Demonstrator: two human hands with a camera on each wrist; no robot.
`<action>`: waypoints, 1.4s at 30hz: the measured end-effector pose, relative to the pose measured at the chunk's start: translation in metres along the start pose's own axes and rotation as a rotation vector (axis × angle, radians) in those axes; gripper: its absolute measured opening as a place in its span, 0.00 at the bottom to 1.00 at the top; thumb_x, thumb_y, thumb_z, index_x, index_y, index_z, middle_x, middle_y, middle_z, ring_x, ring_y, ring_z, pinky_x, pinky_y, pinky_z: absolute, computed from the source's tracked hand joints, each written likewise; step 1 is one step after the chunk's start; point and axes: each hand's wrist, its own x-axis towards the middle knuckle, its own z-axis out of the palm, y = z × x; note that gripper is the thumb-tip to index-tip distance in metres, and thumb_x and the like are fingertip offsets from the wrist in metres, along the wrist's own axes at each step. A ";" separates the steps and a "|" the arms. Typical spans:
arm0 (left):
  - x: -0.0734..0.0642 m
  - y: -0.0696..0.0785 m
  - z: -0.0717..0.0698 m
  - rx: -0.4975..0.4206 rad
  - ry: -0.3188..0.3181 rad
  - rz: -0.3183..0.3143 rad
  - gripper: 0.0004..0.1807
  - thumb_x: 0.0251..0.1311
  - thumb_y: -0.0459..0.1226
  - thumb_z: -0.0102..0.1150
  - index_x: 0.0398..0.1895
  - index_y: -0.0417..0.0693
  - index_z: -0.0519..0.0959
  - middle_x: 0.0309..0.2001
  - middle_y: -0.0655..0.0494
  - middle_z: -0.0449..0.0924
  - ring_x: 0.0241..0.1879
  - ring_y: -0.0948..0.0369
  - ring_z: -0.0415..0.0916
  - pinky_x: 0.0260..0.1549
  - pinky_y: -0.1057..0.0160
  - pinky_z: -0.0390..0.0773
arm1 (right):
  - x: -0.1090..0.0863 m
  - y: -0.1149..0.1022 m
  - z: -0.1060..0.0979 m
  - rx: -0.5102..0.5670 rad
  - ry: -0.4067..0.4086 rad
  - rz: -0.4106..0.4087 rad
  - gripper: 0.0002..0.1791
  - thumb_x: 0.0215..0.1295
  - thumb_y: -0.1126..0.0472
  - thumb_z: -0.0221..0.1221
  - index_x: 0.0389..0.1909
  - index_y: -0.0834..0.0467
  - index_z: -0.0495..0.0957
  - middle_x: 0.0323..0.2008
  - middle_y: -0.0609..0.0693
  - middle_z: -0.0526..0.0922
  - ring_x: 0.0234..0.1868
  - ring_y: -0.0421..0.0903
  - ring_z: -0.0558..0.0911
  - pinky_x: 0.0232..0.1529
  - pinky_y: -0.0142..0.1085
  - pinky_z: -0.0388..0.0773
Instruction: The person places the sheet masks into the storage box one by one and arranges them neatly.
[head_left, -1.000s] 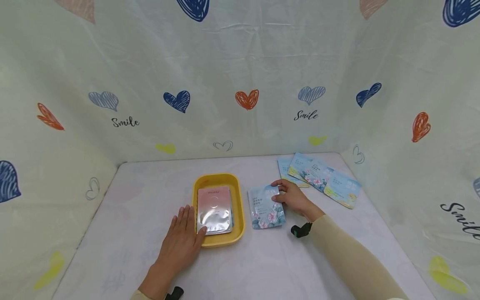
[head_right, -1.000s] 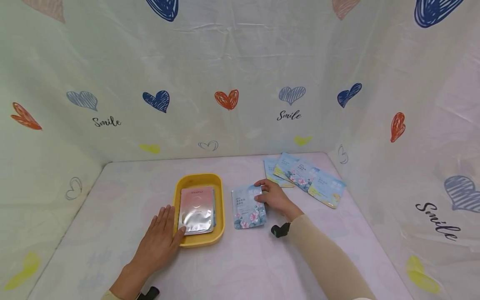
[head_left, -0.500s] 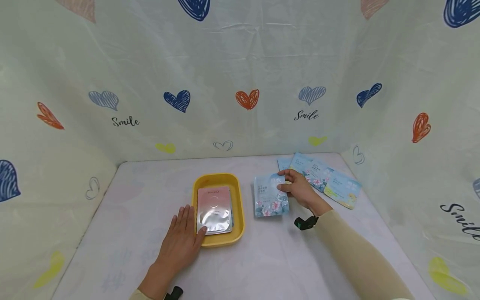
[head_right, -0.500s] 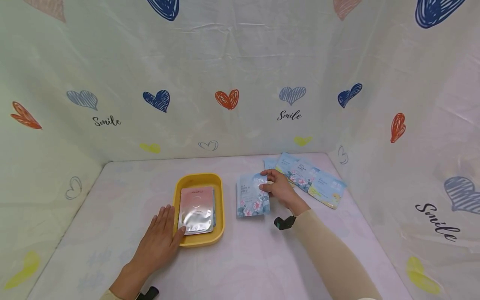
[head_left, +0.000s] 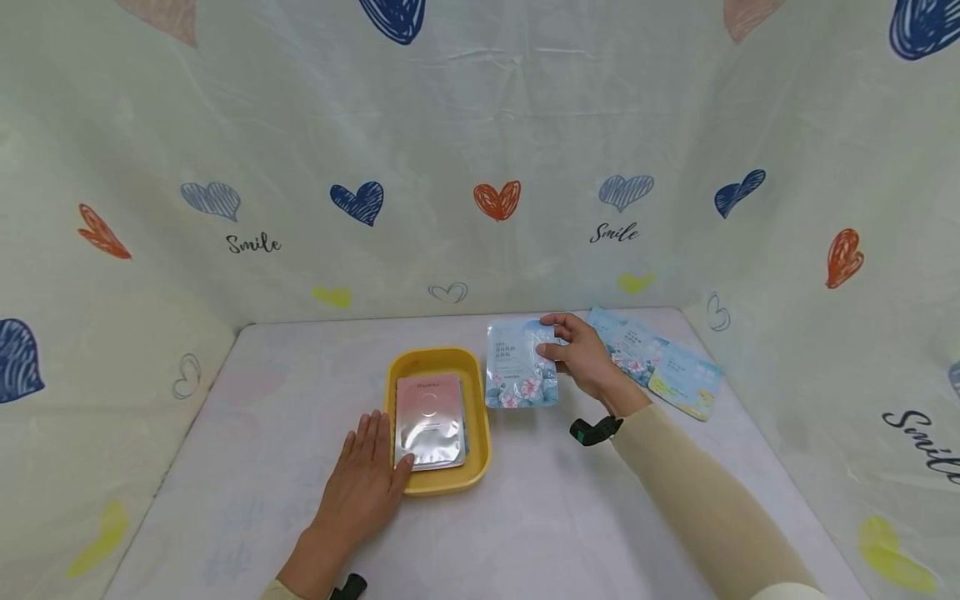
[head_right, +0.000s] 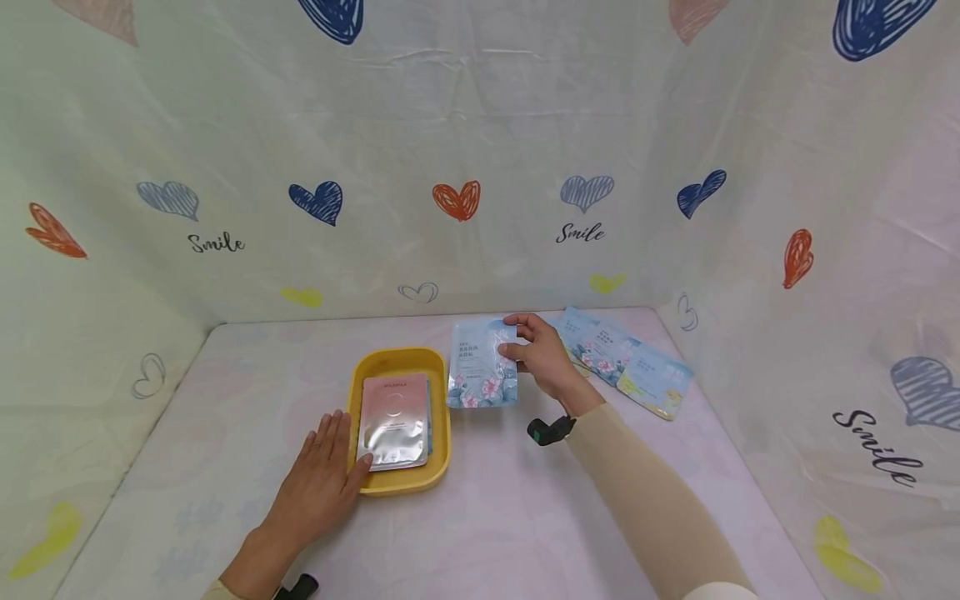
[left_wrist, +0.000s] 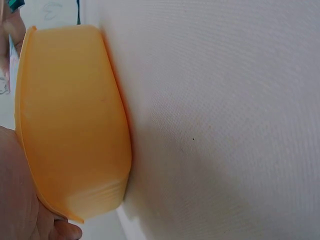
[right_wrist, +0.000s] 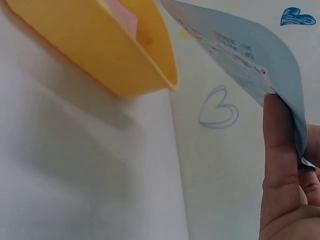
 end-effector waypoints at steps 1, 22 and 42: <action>0.000 0.000 0.000 -0.001 0.000 0.000 0.43 0.81 0.53 0.46 0.81 0.27 0.53 0.82 0.30 0.53 0.83 0.37 0.48 0.80 0.37 0.53 | 0.001 -0.001 0.004 0.011 0.000 -0.002 0.28 0.72 0.73 0.62 0.71 0.60 0.68 0.57 0.59 0.80 0.44 0.48 0.87 0.39 0.36 0.88; 0.000 0.001 0.000 -0.003 -0.011 -0.027 0.43 0.81 0.53 0.47 0.82 0.28 0.52 0.82 0.31 0.52 0.83 0.37 0.47 0.80 0.37 0.53 | 0.008 0.005 0.106 0.069 -0.089 -0.002 0.25 0.70 0.75 0.63 0.64 0.59 0.72 0.54 0.59 0.83 0.42 0.48 0.86 0.38 0.37 0.89; 0.002 0.004 -0.002 0.008 -0.042 -0.045 0.45 0.80 0.54 0.48 0.82 0.27 0.51 0.82 0.31 0.51 0.83 0.37 0.45 0.80 0.37 0.51 | 0.004 0.018 0.155 -0.078 -0.174 0.047 0.21 0.70 0.70 0.65 0.60 0.55 0.75 0.49 0.53 0.85 0.43 0.49 0.84 0.50 0.38 0.88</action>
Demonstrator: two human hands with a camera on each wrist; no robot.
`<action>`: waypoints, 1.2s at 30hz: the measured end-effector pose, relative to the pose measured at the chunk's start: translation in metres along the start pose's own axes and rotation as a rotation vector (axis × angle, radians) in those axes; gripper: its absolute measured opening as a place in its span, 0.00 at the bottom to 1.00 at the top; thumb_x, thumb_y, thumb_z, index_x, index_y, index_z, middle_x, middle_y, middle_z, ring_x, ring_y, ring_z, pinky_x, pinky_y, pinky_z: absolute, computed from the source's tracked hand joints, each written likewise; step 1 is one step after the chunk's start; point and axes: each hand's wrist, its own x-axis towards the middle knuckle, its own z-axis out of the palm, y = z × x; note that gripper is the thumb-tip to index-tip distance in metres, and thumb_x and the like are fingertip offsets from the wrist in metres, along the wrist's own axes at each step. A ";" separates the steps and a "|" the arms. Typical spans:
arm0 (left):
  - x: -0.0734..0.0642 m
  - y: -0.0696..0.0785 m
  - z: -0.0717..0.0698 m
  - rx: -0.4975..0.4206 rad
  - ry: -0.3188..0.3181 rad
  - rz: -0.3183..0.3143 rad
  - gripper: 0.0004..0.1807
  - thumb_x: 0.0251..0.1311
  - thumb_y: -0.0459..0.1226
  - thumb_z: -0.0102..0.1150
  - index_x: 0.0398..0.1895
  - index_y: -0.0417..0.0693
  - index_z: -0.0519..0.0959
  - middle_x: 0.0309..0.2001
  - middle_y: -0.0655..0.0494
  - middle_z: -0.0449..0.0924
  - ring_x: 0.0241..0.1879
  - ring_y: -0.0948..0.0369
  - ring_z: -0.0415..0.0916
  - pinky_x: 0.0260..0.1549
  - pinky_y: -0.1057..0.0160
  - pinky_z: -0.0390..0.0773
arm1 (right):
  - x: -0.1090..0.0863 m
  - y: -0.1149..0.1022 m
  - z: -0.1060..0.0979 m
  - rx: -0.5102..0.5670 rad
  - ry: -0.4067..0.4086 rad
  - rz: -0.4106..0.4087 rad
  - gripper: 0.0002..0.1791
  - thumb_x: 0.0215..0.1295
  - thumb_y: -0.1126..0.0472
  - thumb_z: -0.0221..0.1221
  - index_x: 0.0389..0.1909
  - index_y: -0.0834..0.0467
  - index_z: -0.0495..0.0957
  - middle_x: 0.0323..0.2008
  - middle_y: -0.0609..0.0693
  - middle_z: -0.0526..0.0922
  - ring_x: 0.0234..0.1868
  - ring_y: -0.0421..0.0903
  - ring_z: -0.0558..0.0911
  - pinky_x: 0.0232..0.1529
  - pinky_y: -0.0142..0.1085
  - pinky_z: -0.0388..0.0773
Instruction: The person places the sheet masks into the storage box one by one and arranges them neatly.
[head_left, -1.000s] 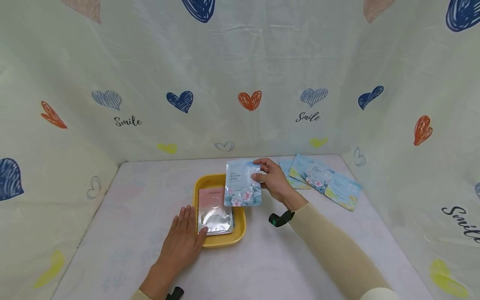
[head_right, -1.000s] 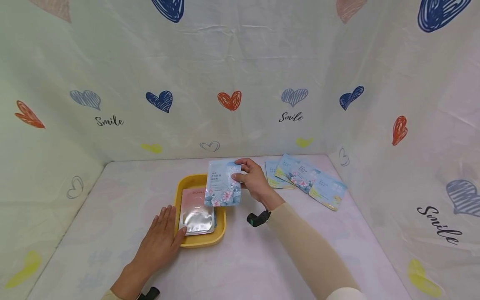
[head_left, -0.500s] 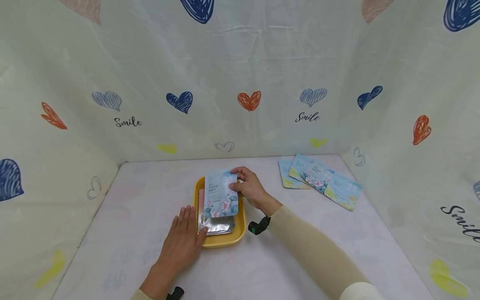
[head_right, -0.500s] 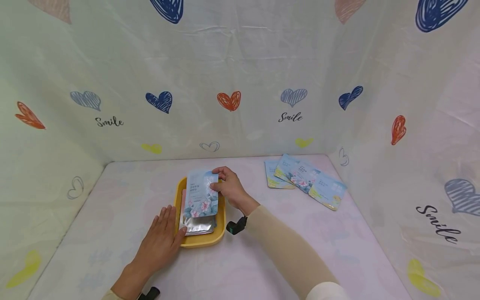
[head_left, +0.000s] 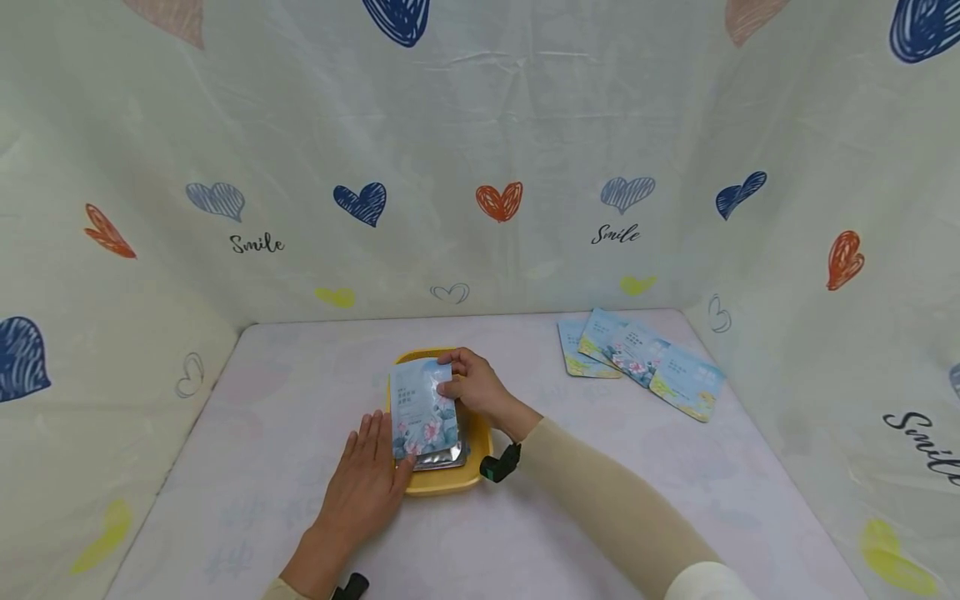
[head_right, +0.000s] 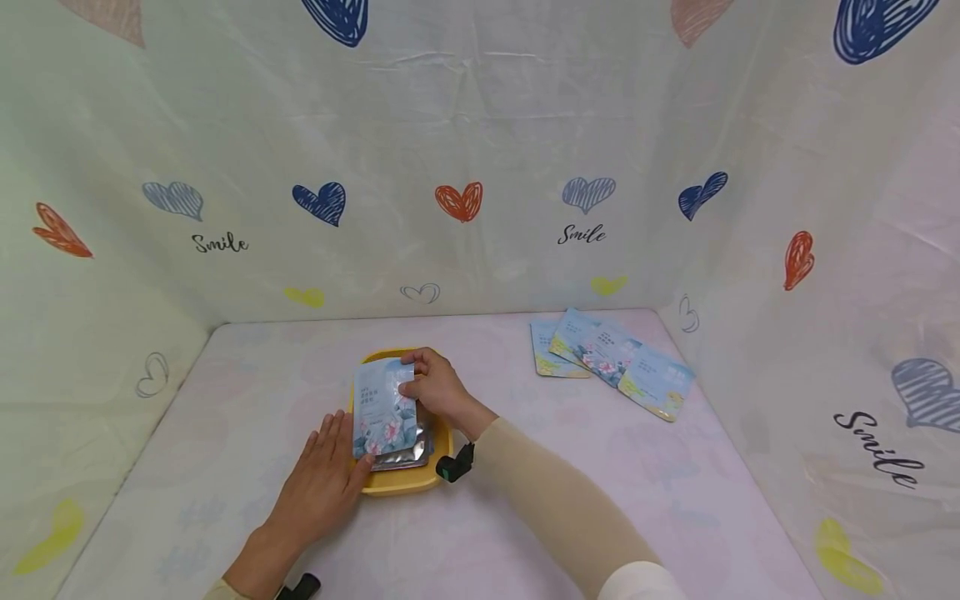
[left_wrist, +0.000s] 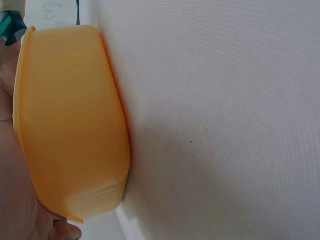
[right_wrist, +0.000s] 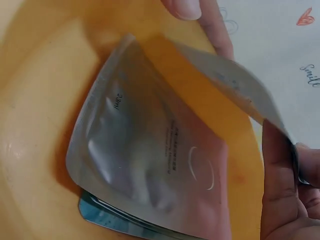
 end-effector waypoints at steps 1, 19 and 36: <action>0.000 0.000 0.000 0.002 -0.005 -0.004 0.45 0.80 0.54 0.48 0.82 0.27 0.50 0.83 0.31 0.50 0.83 0.37 0.45 0.80 0.37 0.51 | 0.000 0.001 0.001 -0.004 -0.006 -0.001 0.20 0.70 0.70 0.65 0.60 0.55 0.75 0.48 0.53 0.85 0.43 0.48 0.84 0.49 0.37 0.88; 0.002 0.001 0.000 0.004 -0.028 -0.020 0.47 0.80 0.56 0.48 0.83 0.29 0.47 0.83 0.32 0.48 0.84 0.38 0.43 0.81 0.37 0.49 | -0.001 0.007 0.011 -0.196 0.039 -0.030 0.18 0.70 0.69 0.66 0.57 0.56 0.76 0.45 0.54 0.86 0.40 0.47 0.84 0.47 0.40 0.88; 0.002 0.002 0.000 0.001 -0.036 -0.032 0.47 0.79 0.55 0.49 0.83 0.29 0.46 0.84 0.32 0.47 0.84 0.38 0.42 0.81 0.37 0.49 | -0.005 0.001 -0.001 -0.534 0.029 -0.092 0.21 0.67 0.65 0.70 0.59 0.56 0.78 0.52 0.57 0.86 0.49 0.50 0.86 0.51 0.43 0.89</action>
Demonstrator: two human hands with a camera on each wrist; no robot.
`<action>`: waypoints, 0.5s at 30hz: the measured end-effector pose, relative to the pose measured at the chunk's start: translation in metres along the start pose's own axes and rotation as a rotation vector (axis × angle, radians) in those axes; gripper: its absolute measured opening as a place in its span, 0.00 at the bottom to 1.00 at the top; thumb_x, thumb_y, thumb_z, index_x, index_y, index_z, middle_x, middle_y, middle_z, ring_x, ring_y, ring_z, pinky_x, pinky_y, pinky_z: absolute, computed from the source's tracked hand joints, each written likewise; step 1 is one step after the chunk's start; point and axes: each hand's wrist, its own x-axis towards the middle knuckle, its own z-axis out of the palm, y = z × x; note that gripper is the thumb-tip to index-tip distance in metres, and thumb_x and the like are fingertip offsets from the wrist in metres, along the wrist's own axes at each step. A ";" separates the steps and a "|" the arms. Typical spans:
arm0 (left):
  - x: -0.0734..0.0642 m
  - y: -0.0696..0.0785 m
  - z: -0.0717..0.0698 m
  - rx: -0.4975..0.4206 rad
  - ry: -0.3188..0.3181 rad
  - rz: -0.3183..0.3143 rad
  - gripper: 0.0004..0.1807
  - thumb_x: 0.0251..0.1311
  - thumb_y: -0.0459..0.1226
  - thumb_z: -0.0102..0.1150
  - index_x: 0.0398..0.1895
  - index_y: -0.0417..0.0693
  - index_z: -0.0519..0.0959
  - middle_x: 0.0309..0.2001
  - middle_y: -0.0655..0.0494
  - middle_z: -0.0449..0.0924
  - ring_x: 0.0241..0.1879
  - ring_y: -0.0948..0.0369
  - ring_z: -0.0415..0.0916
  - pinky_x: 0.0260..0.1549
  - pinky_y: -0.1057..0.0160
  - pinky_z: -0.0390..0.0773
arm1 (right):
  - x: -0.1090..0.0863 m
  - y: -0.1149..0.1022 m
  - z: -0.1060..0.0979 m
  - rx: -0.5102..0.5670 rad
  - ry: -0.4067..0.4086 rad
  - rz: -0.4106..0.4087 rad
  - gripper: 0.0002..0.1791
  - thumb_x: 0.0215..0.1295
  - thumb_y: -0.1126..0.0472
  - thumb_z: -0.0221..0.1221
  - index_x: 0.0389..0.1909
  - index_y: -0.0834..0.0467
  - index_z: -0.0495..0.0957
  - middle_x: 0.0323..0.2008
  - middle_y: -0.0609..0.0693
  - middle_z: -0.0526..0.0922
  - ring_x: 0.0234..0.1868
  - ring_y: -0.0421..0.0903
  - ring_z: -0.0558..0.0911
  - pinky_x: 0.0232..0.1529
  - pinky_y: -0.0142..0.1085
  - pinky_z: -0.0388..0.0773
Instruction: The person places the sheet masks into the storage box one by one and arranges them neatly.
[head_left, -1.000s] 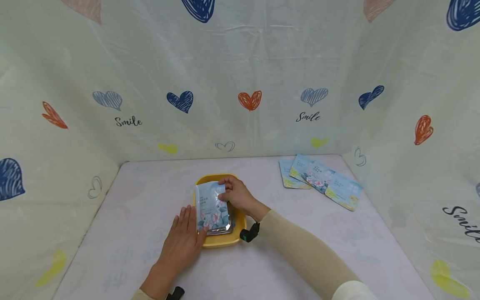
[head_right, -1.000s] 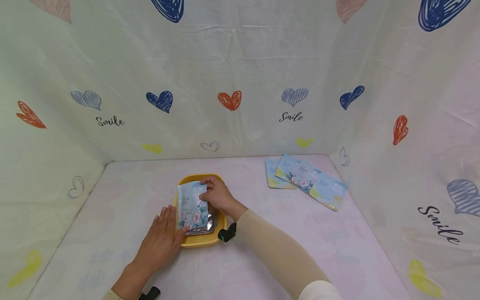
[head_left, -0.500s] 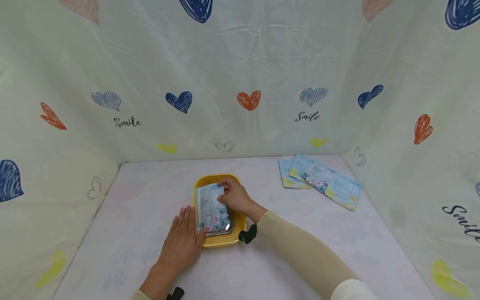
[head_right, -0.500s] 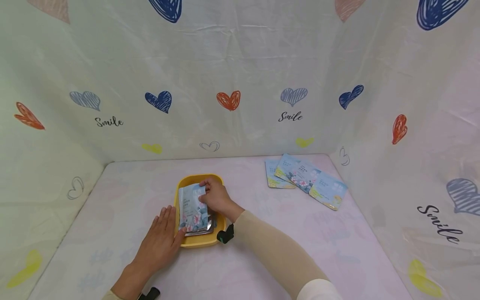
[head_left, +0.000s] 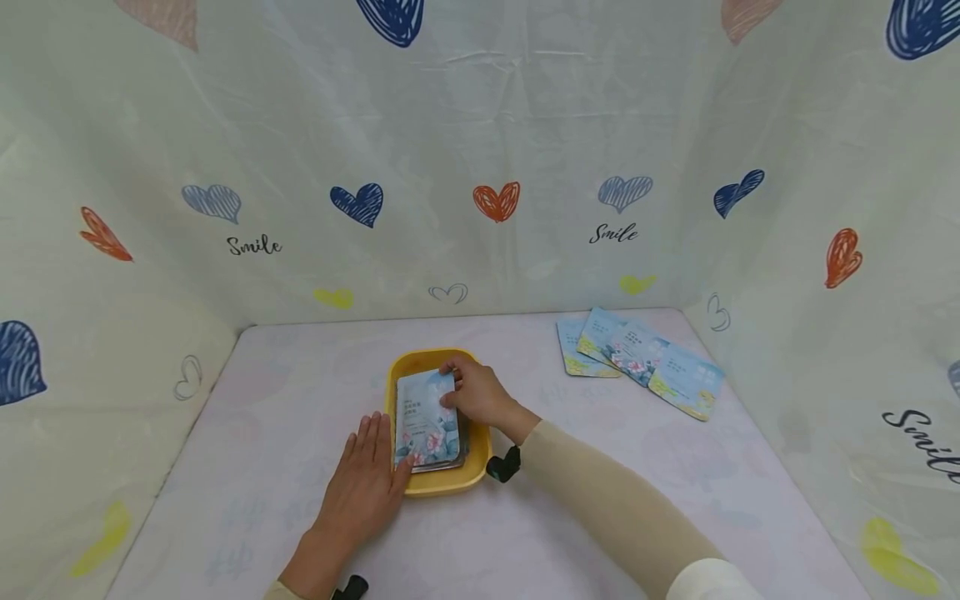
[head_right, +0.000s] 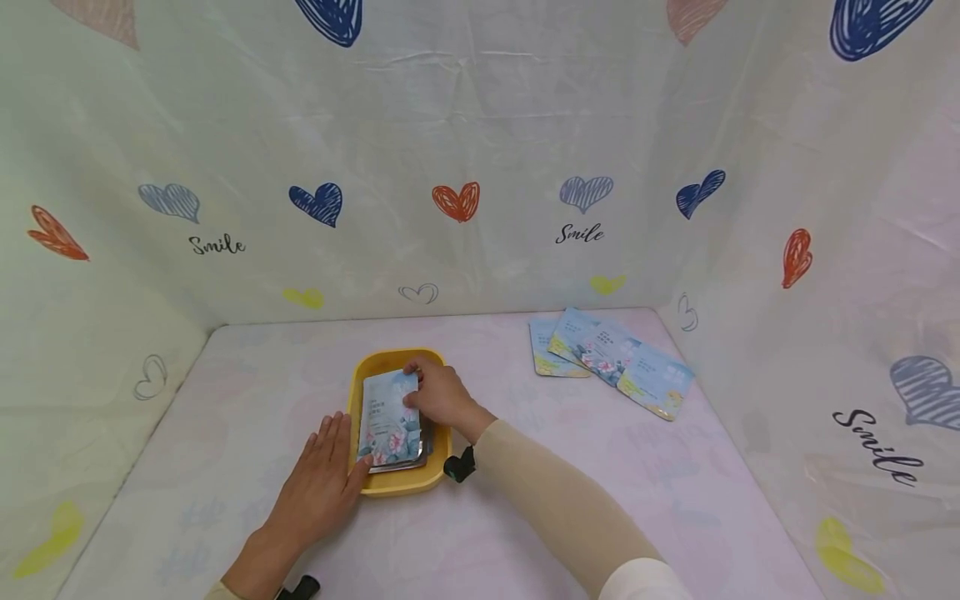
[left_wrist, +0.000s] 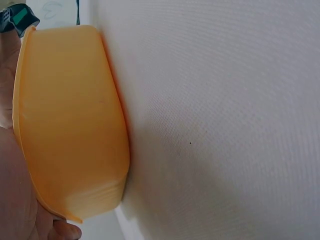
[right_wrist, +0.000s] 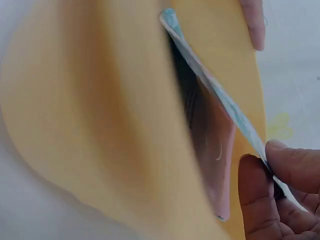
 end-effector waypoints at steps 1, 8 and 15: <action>0.000 0.000 0.000 0.001 0.000 0.000 0.47 0.79 0.55 0.49 0.83 0.29 0.46 0.84 0.32 0.47 0.84 0.38 0.42 0.81 0.37 0.49 | 0.000 0.001 -0.001 -0.010 0.001 -0.002 0.21 0.67 0.64 0.70 0.59 0.57 0.78 0.52 0.57 0.86 0.49 0.50 0.86 0.51 0.43 0.89; 0.000 0.000 0.001 -0.003 0.009 0.005 0.47 0.80 0.55 0.48 0.83 0.29 0.46 0.83 0.32 0.48 0.84 0.38 0.43 0.81 0.37 0.50 | -0.002 0.006 -0.010 0.004 0.015 -0.004 0.20 0.69 0.63 0.69 0.59 0.59 0.79 0.55 0.59 0.87 0.53 0.52 0.88 0.52 0.42 0.89; 0.000 -0.001 0.001 -0.019 0.005 0.009 0.46 0.80 0.54 0.48 0.83 0.29 0.45 0.84 0.32 0.47 0.84 0.38 0.42 0.81 0.37 0.49 | -0.005 0.005 -0.021 0.044 0.025 0.047 0.19 0.71 0.62 0.65 0.60 0.63 0.79 0.60 0.60 0.85 0.57 0.55 0.87 0.48 0.42 0.90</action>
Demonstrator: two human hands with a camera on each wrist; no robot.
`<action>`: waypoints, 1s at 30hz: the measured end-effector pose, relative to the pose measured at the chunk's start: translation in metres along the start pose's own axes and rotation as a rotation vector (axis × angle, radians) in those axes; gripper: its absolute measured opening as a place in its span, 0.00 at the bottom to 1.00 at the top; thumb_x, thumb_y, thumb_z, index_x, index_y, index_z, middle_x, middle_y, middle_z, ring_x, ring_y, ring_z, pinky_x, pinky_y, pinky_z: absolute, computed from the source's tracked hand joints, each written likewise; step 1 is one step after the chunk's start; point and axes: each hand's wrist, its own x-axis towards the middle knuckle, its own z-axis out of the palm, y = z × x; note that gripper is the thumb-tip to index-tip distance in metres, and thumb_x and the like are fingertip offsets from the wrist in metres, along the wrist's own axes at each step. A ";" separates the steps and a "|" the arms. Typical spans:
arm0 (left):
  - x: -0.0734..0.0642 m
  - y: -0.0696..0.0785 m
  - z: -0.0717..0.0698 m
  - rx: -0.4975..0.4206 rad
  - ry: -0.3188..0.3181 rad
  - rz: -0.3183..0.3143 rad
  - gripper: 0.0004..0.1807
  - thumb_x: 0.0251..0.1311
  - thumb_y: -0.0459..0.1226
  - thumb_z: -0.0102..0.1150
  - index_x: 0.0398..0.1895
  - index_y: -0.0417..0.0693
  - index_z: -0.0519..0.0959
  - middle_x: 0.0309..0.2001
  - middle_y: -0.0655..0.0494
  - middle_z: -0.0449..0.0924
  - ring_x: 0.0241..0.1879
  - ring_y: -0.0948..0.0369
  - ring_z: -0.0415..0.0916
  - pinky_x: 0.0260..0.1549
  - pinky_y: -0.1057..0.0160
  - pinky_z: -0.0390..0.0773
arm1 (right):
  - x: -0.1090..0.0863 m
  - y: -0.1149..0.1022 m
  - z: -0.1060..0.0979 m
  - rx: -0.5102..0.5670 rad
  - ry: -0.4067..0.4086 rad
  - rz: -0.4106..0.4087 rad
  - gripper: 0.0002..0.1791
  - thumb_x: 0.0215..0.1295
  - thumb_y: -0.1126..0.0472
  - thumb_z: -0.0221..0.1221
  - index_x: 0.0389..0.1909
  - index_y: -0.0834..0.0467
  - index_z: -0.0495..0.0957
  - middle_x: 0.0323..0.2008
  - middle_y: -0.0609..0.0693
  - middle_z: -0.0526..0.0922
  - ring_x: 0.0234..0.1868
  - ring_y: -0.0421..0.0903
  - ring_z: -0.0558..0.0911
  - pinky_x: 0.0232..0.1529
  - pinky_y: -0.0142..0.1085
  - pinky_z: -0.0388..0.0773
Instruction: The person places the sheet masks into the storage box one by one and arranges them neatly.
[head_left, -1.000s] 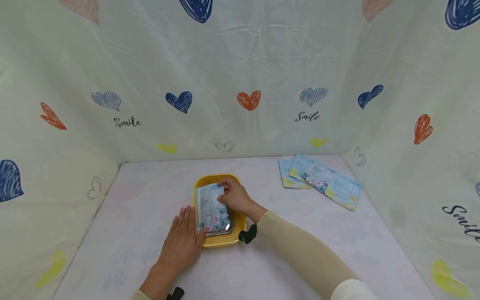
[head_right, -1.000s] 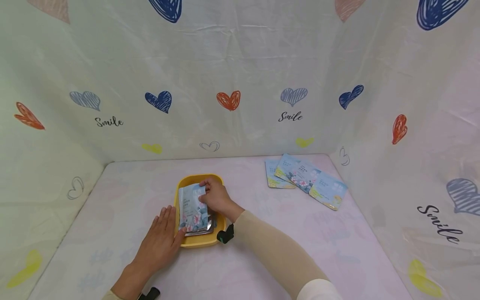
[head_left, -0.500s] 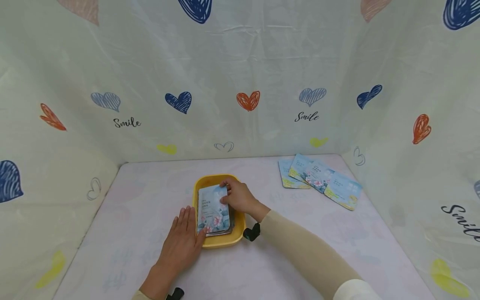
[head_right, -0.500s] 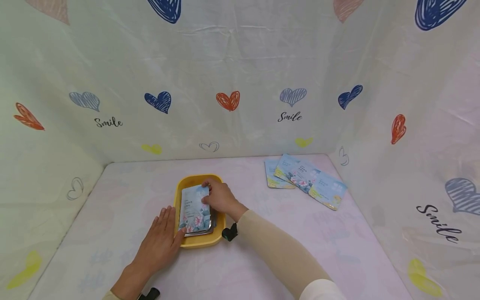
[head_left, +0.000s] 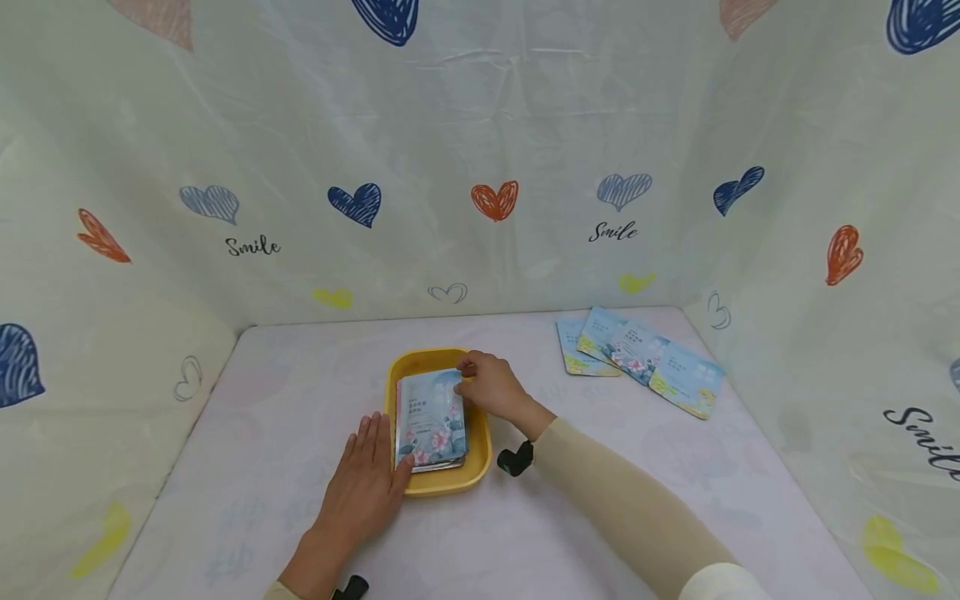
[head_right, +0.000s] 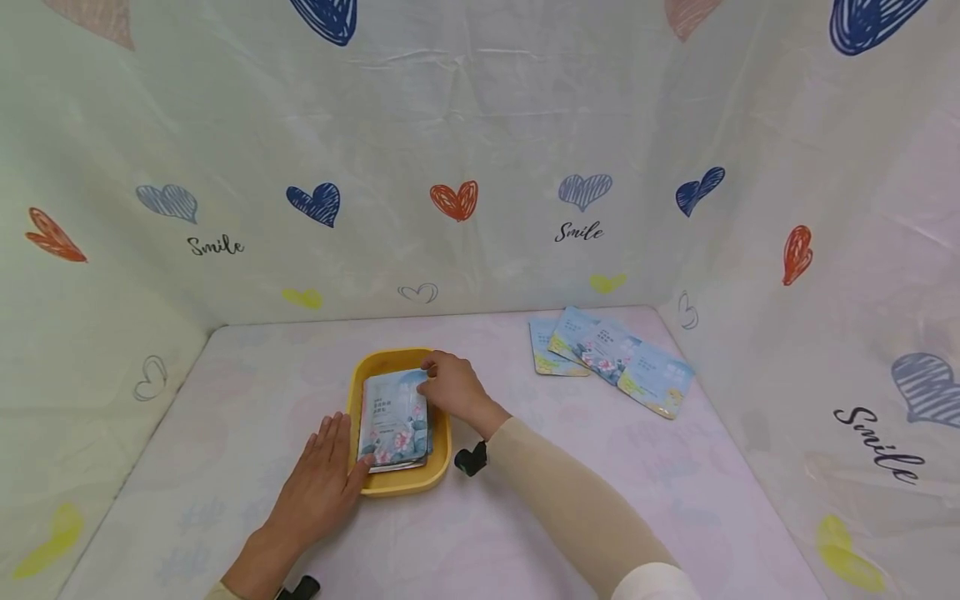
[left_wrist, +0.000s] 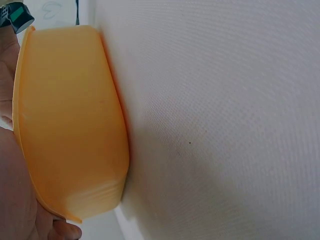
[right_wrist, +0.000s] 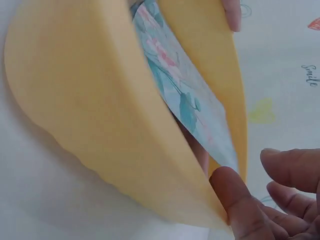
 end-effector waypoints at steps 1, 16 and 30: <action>0.000 0.000 0.000 0.001 0.000 0.000 0.46 0.80 0.54 0.47 0.83 0.29 0.45 0.84 0.32 0.47 0.84 0.38 0.42 0.81 0.37 0.49 | 0.000 0.000 -0.001 0.008 -0.002 0.006 0.19 0.71 0.63 0.65 0.60 0.63 0.79 0.60 0.60 0.84 0.56 0.55 0.87 0.47 0.42 0.90; 0.001 0.002 0.000 0.014 -0.006 -0.027 0.46 0.80 0.54 0.47 0.83 0.30 0.45 0.84 0.33 0.46 0.84 0.39 0.41 0.81 0.38 0.49 | -0.006 0.006 -0.012 -0.123 0.190 -0.109 0.20 0.77 0.55 0.62 0.64 0.59 0.78 0.56 0.54 0.85 0.52 0.50 0.87 0.50 0.41 0.89; 0.000 0.003 0.002 0.016 -0.009 -0.039 0.47 0.80 0.55 0.47 0.84 0.31 0.45 0.84 0.34 0.47 0.84 0.40 0.42 0.81 0.39 0.49 | -0.014 0.041 -0.049 -0.285 0.336 -0.159 0.23 0.78 0.54 0.62 0.66 0.61 0.76 0.56 0.58 0.84 0.52 0.53 0.86 0.49 0.46 0.88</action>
